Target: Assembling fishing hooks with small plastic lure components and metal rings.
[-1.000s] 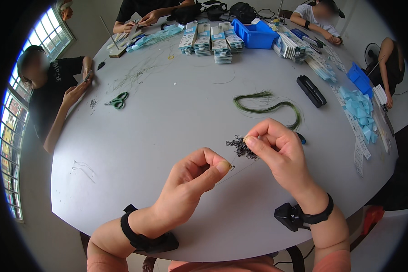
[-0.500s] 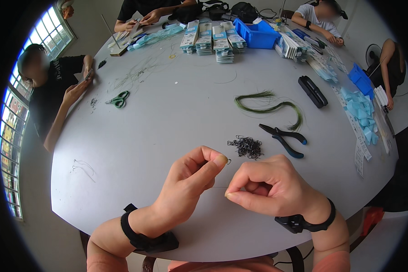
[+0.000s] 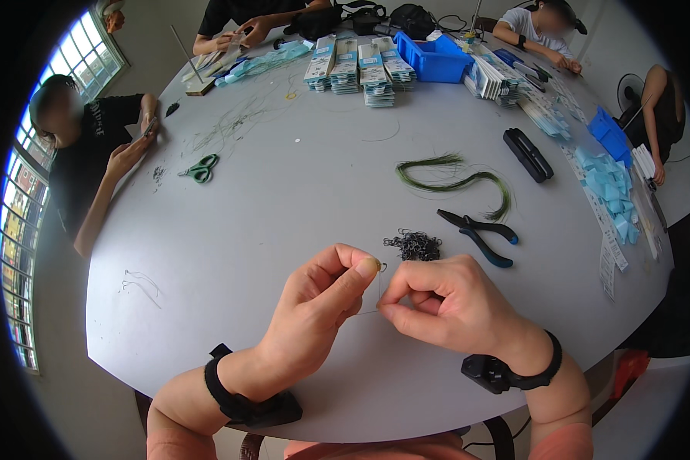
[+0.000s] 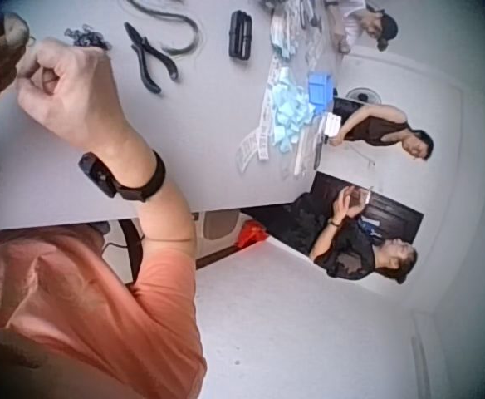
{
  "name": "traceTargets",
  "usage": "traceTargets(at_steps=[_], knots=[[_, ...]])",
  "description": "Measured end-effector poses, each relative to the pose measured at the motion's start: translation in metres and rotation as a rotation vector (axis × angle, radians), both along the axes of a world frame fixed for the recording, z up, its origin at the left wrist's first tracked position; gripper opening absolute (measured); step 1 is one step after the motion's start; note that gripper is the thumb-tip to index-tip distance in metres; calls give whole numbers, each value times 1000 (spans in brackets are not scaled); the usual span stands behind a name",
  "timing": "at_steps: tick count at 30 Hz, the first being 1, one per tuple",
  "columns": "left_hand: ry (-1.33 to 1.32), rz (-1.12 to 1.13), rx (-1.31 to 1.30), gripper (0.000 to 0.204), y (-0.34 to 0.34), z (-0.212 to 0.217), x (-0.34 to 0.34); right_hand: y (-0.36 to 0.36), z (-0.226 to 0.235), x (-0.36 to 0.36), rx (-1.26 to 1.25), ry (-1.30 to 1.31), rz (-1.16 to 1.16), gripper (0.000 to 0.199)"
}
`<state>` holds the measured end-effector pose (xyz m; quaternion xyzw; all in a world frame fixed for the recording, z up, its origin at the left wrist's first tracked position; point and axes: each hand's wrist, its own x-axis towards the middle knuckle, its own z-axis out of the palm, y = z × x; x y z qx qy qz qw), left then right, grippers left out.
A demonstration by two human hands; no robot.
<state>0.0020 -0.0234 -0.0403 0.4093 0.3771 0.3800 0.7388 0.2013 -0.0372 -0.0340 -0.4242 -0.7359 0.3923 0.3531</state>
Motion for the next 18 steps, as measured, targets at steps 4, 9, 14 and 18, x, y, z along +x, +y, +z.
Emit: traceTargets(at_steps=[4,9,14,18], knots=[[-16,-2,0,12,0,0,0,0,0,-1,-84,19,-10,7],[-51,-40,5,11,-1,-2,-2,4,-2,2,-245,54,-50,7],[-131,-167,22,17,0,-2,-6,11,-11,1,-238,102,-137,10],[-90,-164,12,18,0,-1,-6,14,-13,6,-156,253,-224,12]])
